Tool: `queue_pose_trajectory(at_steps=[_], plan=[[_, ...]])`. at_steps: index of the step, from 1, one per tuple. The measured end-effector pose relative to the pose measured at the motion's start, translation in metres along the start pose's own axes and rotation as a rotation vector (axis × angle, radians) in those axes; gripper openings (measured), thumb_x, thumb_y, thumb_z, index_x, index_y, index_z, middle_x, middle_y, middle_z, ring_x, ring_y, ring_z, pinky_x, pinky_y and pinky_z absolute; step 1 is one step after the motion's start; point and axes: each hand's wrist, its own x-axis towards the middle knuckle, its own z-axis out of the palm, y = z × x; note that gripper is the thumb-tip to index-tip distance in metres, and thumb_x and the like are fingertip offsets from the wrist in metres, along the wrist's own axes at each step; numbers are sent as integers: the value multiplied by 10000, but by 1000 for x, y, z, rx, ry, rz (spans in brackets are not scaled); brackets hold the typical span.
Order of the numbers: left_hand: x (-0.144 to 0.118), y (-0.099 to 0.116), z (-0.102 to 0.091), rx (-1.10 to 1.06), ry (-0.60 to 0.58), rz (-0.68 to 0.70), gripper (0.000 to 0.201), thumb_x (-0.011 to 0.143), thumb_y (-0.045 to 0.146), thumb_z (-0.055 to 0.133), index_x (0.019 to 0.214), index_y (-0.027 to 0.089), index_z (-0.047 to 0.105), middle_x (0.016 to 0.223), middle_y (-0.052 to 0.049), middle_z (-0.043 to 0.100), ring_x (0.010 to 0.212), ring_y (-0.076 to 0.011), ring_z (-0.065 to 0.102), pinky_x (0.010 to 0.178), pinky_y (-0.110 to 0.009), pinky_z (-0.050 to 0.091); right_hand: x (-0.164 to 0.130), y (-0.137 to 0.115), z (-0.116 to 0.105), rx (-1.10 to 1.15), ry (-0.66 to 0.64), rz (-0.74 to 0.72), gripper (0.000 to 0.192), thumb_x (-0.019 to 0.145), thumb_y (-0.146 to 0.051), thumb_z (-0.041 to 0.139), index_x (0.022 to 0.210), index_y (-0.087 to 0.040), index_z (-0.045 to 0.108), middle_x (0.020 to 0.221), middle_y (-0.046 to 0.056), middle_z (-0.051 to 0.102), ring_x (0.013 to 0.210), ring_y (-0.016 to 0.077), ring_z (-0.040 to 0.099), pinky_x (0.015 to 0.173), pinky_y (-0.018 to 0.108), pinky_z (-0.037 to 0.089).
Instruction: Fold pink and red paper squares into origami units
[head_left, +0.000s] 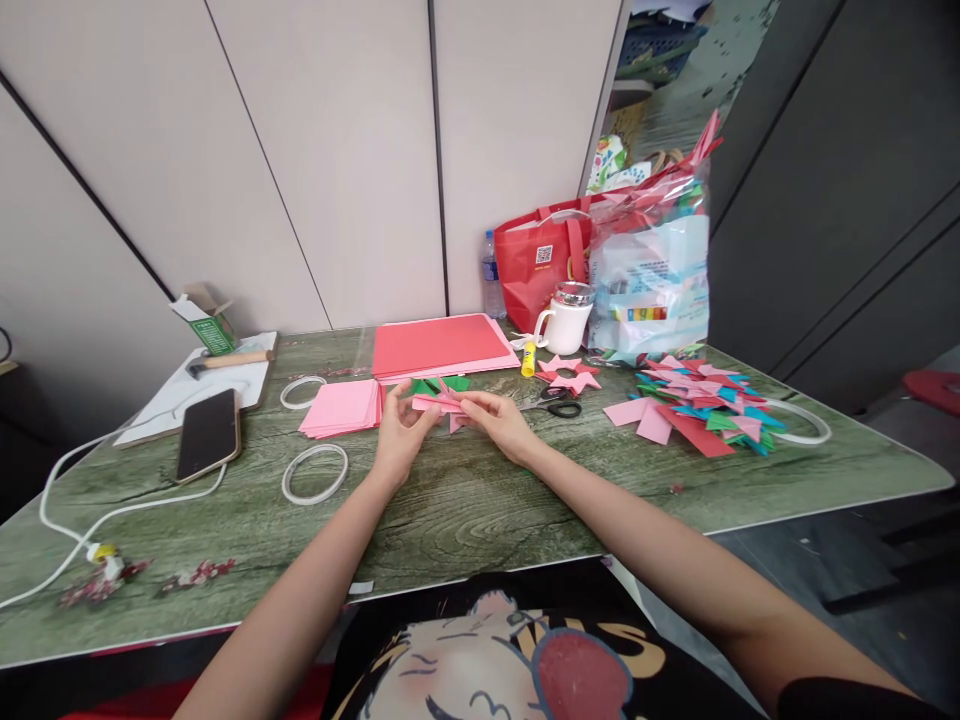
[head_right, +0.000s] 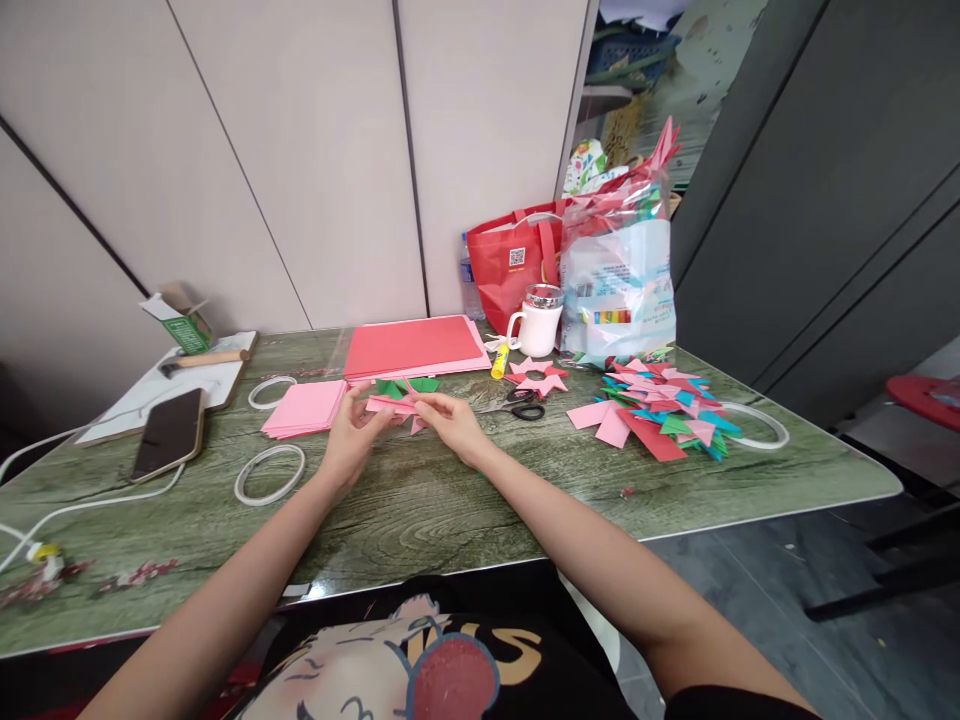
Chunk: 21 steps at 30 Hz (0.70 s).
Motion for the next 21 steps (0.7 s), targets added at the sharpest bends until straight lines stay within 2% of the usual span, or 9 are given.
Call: queue_pose_trajectory(at_steps=[3, 6, 8, 10, 12, 14, 17, 21], plan=[[1, 2, -1, -7, 47, 9, 709, 622, 218, 680, 1244, 233, 340, 1058, -89, 563, 817, -164, 622, 774, -335, 487, 0, -1, 0, 50, 62, 64, 332, 636, -412, 658, 883, -191, 662, 933, 33, 662, 850, 196, 595, 736, 319, 486], [1, 6, -1, -20, 9, 38, 808, 604, 168, 669, 1308, 271, 286, 1163, -105, 526, 898, -182, 609, 777, -310, 478, 2, 4, -3, 74, 126, 80, 338, 609, -430, 667, 821, -168, 655, 809, 31, 668, 719, 179, 593, 629, 286, 476], [1, 8, -2, 0, -43, 42, 712, 616, 168, 643, 1273, 240, 377, 1206, -110, 518, 957, -203, 590, 813, -323, 464, 4, 8, -6, 69, 154, 50, 330, 586, -416, 684, 782, -153, 648, 761, 28, 663, 671, 170, 582, 602, 276, 459], [0, 7, -2, 57, -92, 25, 517, 636, 165, 604, 1147, 177, 529, 1193, -107, 546, 1017, -220, 562, 868, -341, 436, 6, 11, -9, 61, 183, 20, 334, 561, -380, 706, 786, -141, 647, 762, 32, 663, 666, 169, 579, 617, 280, 452], [-1, 6, -2, 119, -164, 2, 368, 652, 141, 547, 1013, 146, 617, 1124, -96, 599, 1030, -222, 555, 894, -358, 422, 6, 13, -11, 69, 202, 15, 362, 544, -348, 721, 822, -129, 647, 788, 44, 666, 676, 170, 581, 638, 290, 451], [-3, 4, -1, 193, -261, 21, 351, 651, 101, 496, 965, 155, 645, 1075, -78, 627, 1015, -213, 563, 903, -372, 417, 7, 14, -11, 92, 215, 20, 389, 532, -331, 728, 850, -123, 646, 803, 53, 670, 676, 169, 582, 646, 296, 452], [-7, 2, 0, 384, -374, 132, 379, 645, 67, 495, 967, 182, 659, 1097, -66, 616, 1036, -202, 548, 935, -371, 389, 6, 13, -11, 110, 219, 10, 381, 528, -328, 731, 841, -126, 650, 800, 53, 674, 676, 167, 587, 656, 301, 453], [-9, 3, 1, 524, -380, 182, 321, 638, 123, 615, 942, 204, 677, 1057, -72, 638, 1017, -218, 555, 929, -384, 390, 6, 13, -10, 116, 222, 6, 366, 534, -350, 731, 816, -128, 660, 790, 52, 677, 687, 170, 592, 669, 305, 453]])
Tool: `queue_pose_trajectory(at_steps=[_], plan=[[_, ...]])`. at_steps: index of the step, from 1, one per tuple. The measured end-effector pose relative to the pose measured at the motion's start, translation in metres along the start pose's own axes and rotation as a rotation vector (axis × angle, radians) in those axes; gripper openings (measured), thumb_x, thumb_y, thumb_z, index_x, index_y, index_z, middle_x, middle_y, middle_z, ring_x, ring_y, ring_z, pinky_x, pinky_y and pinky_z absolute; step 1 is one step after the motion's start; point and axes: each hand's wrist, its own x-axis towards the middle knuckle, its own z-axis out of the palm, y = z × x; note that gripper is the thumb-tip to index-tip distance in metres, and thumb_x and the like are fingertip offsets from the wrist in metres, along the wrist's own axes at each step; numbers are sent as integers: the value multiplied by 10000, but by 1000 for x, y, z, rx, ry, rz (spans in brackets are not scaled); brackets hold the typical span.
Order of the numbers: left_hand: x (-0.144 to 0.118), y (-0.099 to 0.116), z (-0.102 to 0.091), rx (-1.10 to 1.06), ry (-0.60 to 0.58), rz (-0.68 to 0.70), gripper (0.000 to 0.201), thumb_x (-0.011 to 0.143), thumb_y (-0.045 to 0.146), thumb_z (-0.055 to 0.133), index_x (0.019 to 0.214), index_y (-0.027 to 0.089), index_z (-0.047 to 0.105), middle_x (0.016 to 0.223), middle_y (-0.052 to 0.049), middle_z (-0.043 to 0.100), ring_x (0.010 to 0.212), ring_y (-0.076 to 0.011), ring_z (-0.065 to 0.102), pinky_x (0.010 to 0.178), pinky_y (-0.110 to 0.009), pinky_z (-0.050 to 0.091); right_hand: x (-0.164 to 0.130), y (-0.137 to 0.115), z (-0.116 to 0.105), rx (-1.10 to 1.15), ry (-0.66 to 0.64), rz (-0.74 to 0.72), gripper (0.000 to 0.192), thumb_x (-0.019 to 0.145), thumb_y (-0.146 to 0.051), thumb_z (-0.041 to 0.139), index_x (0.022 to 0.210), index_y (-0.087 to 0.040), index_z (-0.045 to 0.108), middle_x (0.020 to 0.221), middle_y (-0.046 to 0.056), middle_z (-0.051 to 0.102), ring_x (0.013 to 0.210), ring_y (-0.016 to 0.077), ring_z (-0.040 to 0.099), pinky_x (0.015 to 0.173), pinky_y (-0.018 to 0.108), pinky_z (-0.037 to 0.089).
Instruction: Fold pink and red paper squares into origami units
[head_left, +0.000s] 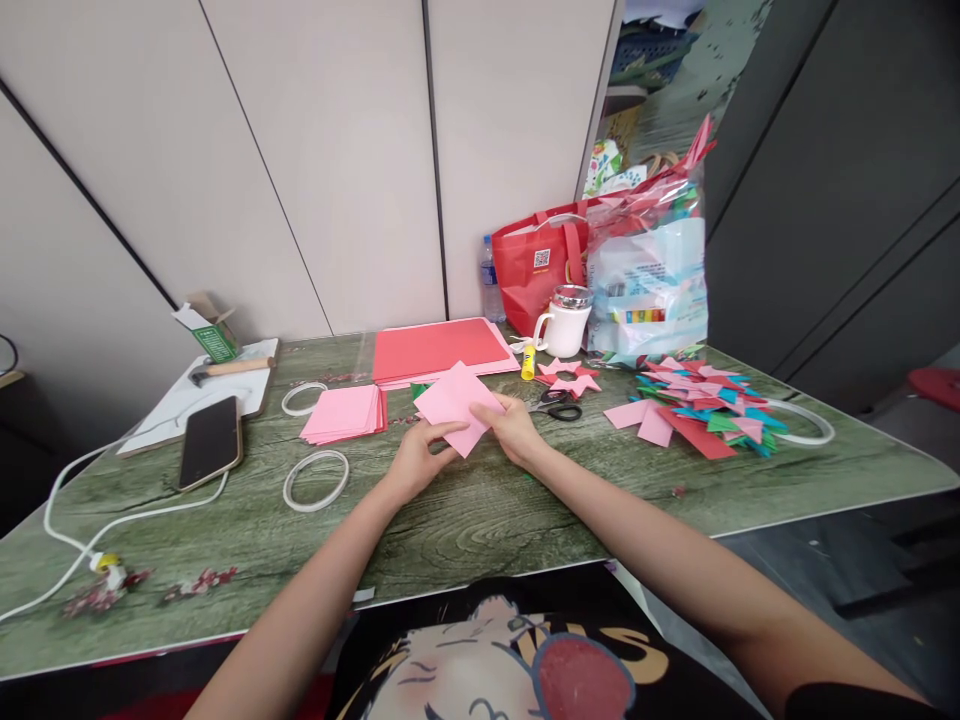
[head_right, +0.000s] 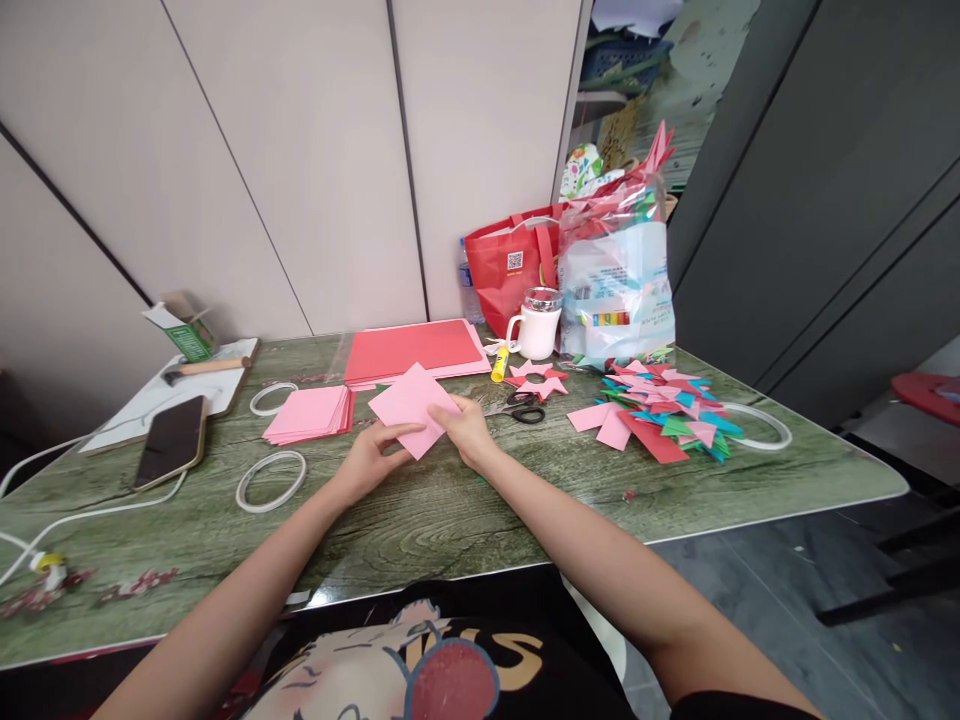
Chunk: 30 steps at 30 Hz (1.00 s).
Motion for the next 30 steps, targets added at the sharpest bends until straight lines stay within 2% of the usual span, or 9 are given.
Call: queue_pose_trajectory(at_steps=[7, 11, 15, 18, 21, 23, 25, 28, 30], plan=[[3, 6, -4, -99, 134, -140, 145, 629, 281, 682, 751, 209, 715, 811, -62, 699, 807, -232, 617, 817, -393, 453, 0, -4, 2, 51, 0, 94, 402, 504, -382, 748, 810, -136, 660, 771, 48, 676, 664, 167, 596, 645, 307, 477], [4, 2, -5, -267, 234, -222, 209, 599, 319, 701, 744, 168, 697, 738, -55, 697, 707, -209, 627, 743, -367, 488, -3, -7, 3, 46, -106, 106, 426, 511, -386, 749, 849, -144, 660, 833, 62, 682, 723, 189, 618, 699, 328, 490], [6, -1, -7, -312, 321, -260, 258, 560, 287, 728, 769, 149, 664, 706, -39, 679, 659, -179, 627, 694, -329, 505, -6, -7, 4, -6, -208, 113, 440, 520, -329, 753, 915, -158, 656, 907, 56, 678, 801, 197, 624, 777, 348, 472], [6, -1, -6, -368, 316, -245, 426, 560, 259, 726, 950, 154, 592, 651, -4, 649, 568, -148, 612, 613, -302, 516, -7, -7, 4, -101, -237, 97, 472, 476, -273, 772, 916, -148, 653, 894, 51, 680, 796, 199, 622, 768, 345, 468], [7, 0, -4, -440, 325, -243, 719, 554, 233, 729, 1188, 183, 392, 673, 4, 648, 537, -148, 608, 519, -284, 515, -8, -8, 4, -202, -232, 46, 501, 439, -229, 781, 911, -129, 642, 863, 42, 680, 765, 197, 616, 731, 329, 467], [7, 1, -3, -460, 343, -259, 813, 553, 228, 729, 1242, 191, 299, 696, -3, 656, 525, -150, 605, 487, -282, 511, -8, -8, 5, -245, -220, 24, 492, 436, -222, 778, 897, -123, 637, 854, 39, 679, 757, 197, 613, 718, 325, 466], [8, 2, -3, -469, 363, -276, 765, 555, 233, 727, 1211, 178, 337, 730, -20, 664, 525, -146, 604, 489, -280, 508, -8, -8, 6, -235, -207, 20, 459, 458, -237, 766, 885, -128, 636, 866, 43, 679, 765, 198, 613, 729, 328, 465], [8, 3, -5, -482, 361, -272, 528, 556, 251, 727, 1021, 133, 506, 752, -43, 668, 544, -136, 603, 529, -273, 503, -8, -8, 7, -152, -208, 36, 419, 505, -285, 744, 883, -139, 638, 869, 48, 681, 782, 199, 616, 770, 346, 460], [8, 4, -5, -489, 357, -261, 424, 559, 260, 727, 919, 120, 552, 729, -41, 668, 534, -126, 597, 554, -272, 497, -8, -8, 8, -123, -222, 40, 412, 522, -315, 735, 885, -143, 642, 854, 46, 683, 794, 204, 615, 790, 358, 456]])
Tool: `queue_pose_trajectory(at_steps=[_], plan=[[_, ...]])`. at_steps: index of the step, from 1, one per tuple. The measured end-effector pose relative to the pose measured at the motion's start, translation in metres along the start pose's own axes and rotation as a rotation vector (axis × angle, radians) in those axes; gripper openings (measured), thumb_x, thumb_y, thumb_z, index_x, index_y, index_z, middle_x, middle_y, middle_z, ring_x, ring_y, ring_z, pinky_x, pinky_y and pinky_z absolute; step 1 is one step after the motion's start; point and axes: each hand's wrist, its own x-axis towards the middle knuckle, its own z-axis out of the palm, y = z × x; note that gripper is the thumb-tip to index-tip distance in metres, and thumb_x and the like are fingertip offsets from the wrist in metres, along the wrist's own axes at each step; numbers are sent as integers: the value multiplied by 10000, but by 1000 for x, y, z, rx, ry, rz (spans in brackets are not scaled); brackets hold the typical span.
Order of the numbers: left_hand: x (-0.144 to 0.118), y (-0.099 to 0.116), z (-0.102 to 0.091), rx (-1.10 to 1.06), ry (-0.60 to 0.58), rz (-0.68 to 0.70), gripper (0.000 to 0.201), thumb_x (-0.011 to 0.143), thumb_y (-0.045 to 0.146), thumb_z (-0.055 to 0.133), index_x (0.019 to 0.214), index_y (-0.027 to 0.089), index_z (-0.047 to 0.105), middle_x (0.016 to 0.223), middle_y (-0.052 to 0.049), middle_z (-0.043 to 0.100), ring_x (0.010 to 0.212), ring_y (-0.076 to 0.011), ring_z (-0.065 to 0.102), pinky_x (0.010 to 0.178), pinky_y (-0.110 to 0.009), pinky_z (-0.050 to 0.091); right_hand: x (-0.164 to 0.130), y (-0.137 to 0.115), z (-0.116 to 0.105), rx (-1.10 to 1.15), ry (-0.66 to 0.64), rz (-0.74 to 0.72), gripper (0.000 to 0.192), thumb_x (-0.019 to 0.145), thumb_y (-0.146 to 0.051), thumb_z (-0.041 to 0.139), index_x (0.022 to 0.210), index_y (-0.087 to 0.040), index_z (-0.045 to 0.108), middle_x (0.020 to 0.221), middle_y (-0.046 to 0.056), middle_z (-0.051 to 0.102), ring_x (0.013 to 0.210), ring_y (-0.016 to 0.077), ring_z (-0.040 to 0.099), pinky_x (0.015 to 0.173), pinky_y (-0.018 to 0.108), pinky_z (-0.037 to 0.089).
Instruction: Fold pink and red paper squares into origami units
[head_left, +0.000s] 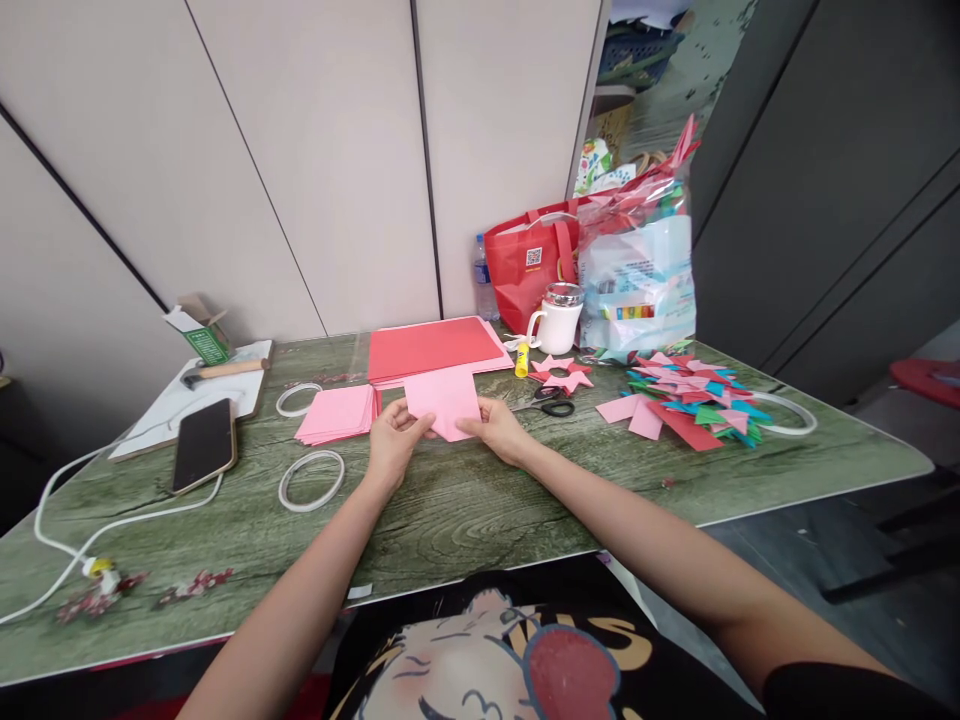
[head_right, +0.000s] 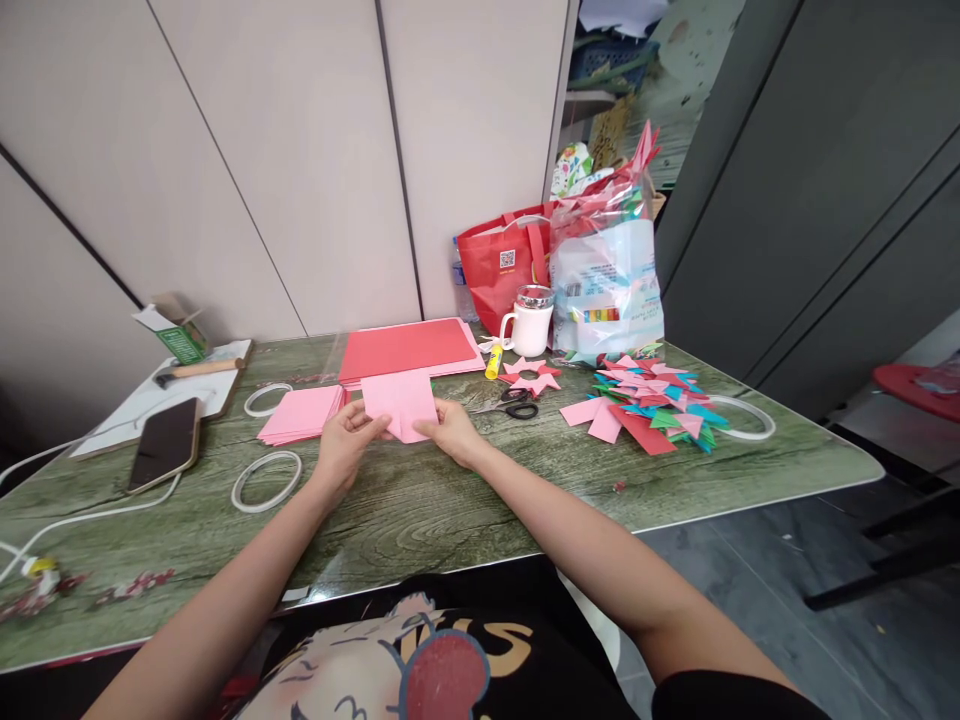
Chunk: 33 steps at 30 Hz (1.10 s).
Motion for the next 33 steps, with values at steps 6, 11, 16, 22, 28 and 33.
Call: queue_pose_trajectory(at_steps=[6, 11, 16, 22, 28, 33], plan=[[-1, 0, 1, -7, -6, 16, 381, 557, 269, 730, 867, 129, 560, 755, -36, 674, 556, -124, 596, 586, -283, 497, -3, -4, 1, -132, -5, -35, 480, 486, -305, 754, 921, -144, 632, 882, 38, 673, 770, 192, 602, 745, 339, 477], [-1, 1, 1, -6, 24, 41, 351, 556, 253, 732, 835, 127, 559, 733, -29, 671, 567, -120, 598, 608, -281, 494, -3, -3, 1, -160, -14, -42, 479, 475, -269, 752, 916, -137, 618, 860, 30, 664, 746, 183, 596, 703, 332, 498], [0, 0, 1, -24, 66, 55, 351, 553, 253, 734, 832, 131, 560, 749, -30, 672, 588, -131, 606, 596, -282, 494, 0, 1, 3, 8, -25, 4, 397, 567, -322, 680, 929, -171, 616, 900, 29, 652, 731, 184, 608, 629, 328, 529], [0, 0, 0, -16, 65, 58, 374, 537, 267, 744, 827, 131, 550, 722, -25, 670, 553, -131, 603, 578, -286, 490, -2, 0, 3, -90, -35, -17, 450, 536, -327, 720, 939, -153, 616, 862, 33, 657, 722, 178, 602, 616, 295, 517], [0, -2, 0, -9, 52, 61, 367, 552, 268, 736, 826, 139, 528, 684, -13, 667, 505, -127, 600, 560, -277, 490, -3, -3, 1, -185, -15, -89, 526, 466, -292, 761, 944, -127, 619, 890, 47, 663, 758, 185, 598, 672, 289, 478], [-2, -3, 2, -16, 37, 60, 376, 549, 287, 736, 816, 140, 515, 709, -26, 671, 545, -136, 611, 566, -283, 497, -5, -3, 4, -212, -2, -94, 573, 432, -282, 781, 956, -111, 623, 910, 74, 669, 791, 201, 606, 717, 312, 478]])
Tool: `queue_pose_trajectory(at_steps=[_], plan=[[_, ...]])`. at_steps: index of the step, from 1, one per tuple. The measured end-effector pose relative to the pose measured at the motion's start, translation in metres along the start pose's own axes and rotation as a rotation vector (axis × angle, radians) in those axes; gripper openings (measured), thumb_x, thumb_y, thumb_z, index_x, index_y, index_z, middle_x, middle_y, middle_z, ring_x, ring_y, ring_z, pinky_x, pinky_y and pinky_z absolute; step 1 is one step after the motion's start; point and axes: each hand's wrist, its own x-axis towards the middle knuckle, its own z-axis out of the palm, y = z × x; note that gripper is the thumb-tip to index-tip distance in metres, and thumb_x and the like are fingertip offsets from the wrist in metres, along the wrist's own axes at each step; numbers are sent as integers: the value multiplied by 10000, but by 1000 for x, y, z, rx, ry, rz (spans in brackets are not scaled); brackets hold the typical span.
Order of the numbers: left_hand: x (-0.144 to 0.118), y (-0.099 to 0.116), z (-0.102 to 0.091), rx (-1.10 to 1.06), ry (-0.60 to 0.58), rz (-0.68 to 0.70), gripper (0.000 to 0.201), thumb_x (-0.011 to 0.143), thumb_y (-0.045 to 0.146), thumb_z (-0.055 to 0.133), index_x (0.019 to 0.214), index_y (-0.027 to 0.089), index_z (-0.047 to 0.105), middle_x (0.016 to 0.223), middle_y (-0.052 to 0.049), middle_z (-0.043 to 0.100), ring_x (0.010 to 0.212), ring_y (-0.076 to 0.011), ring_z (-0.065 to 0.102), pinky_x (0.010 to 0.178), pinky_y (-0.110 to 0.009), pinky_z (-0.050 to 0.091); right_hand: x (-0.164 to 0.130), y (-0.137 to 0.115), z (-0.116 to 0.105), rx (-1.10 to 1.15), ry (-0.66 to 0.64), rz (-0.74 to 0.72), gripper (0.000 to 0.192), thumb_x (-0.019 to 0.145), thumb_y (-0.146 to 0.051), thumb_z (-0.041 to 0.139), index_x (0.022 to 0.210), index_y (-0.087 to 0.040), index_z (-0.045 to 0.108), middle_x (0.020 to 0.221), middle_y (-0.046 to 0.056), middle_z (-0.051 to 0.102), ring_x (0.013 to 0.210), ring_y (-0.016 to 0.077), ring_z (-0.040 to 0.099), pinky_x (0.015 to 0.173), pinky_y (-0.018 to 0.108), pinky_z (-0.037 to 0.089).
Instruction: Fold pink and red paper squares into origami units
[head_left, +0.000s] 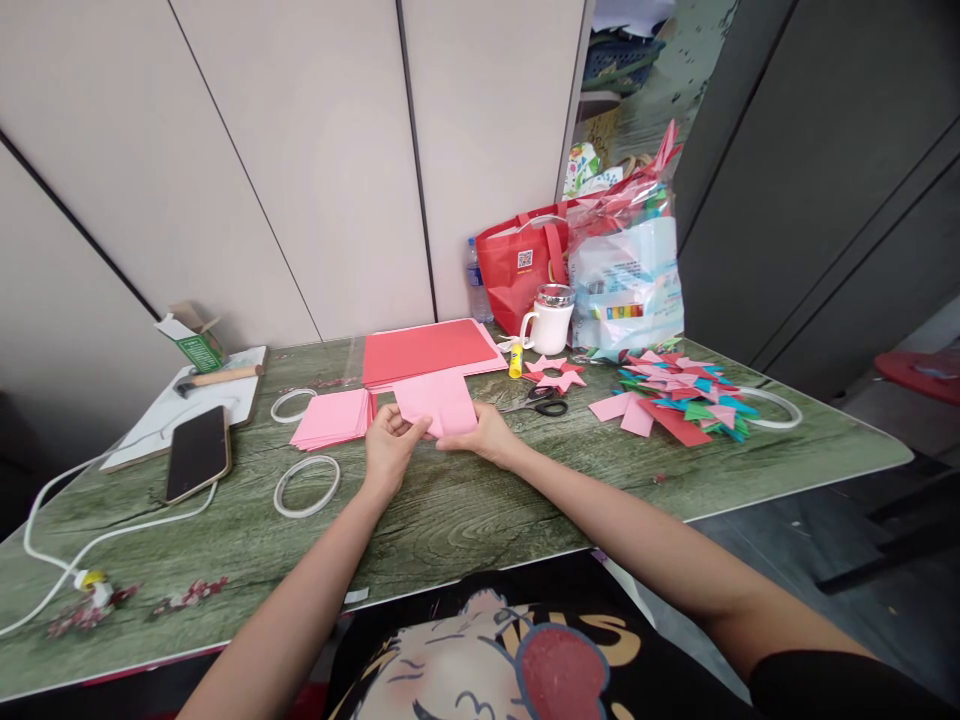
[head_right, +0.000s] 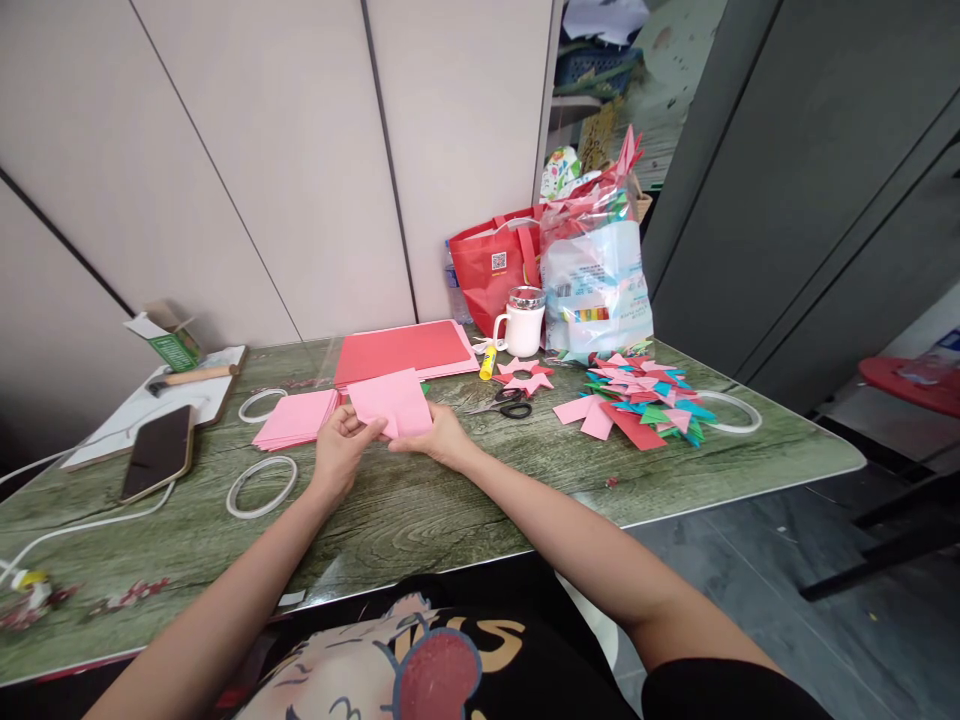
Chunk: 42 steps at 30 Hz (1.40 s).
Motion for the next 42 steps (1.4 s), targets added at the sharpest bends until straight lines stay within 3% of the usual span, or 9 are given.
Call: queue_pose_trajectory(at_steps=[6, 12, 22, 30, 42], plan=[[-1, -3, 1, 18, -38, -15, 418, 516, 285, 761, 843, 130, 554, 798, -62, 693, 705, -169, 642, 725, -325, 486, 1, 4, 1, -47, 39, 20, 477, 448, -289, 775, 872, -103, 661, 878, 96, 683, 774, 208, 622, 716, 310, 484], [-2, 1, 1, -55, -118, -113, 463, 536, 317, 756, 923, 96, 628, 821, -94, 703, 792, -199, 643, 828, -354, 446, 2, 3, -1, -80, 70, 20, 477, 460, -306, 767, 872, -88, 665, 871, 102, 686, 765, 208, 627, 695, 303, 490], [-3, 0, 1, -97, -62, -182, 419, 460, 303, 793, 809, 98, 687, 735, -88, 707, 666, -183, 640, 744, -330, 473, 2, 2, -2, -49, 43, 32, 457, 455, -307, 770, 835, -77, 665, 839, 105, 686, 699, 187, 623, 651, 280, 492], [-3, 0, 2, -108, -72, -185, 383, 475, 299, 787, 782, 91, 690, 697, -79, 704, 603, -174, 632, 712, -341, 494, 1, 2, 0, 12, 41, 81, 408, 448, -303, 775, 761, -72, 651, 651, 71, 668, 532, 148, 579, 520, 248, 477], [-3, -1, 2, -120, -68, -190, 395, 480, 302, 783, 797, 85, 691, 741, -96, 707, 628, -197, 642, 716, -379, 515, 0, 3, 1, 27, 55, 84, 413, 458, -310, 771, 780, -80, 653, 662, 72, 673, 516, 155, 588, 505, 253, 490]])
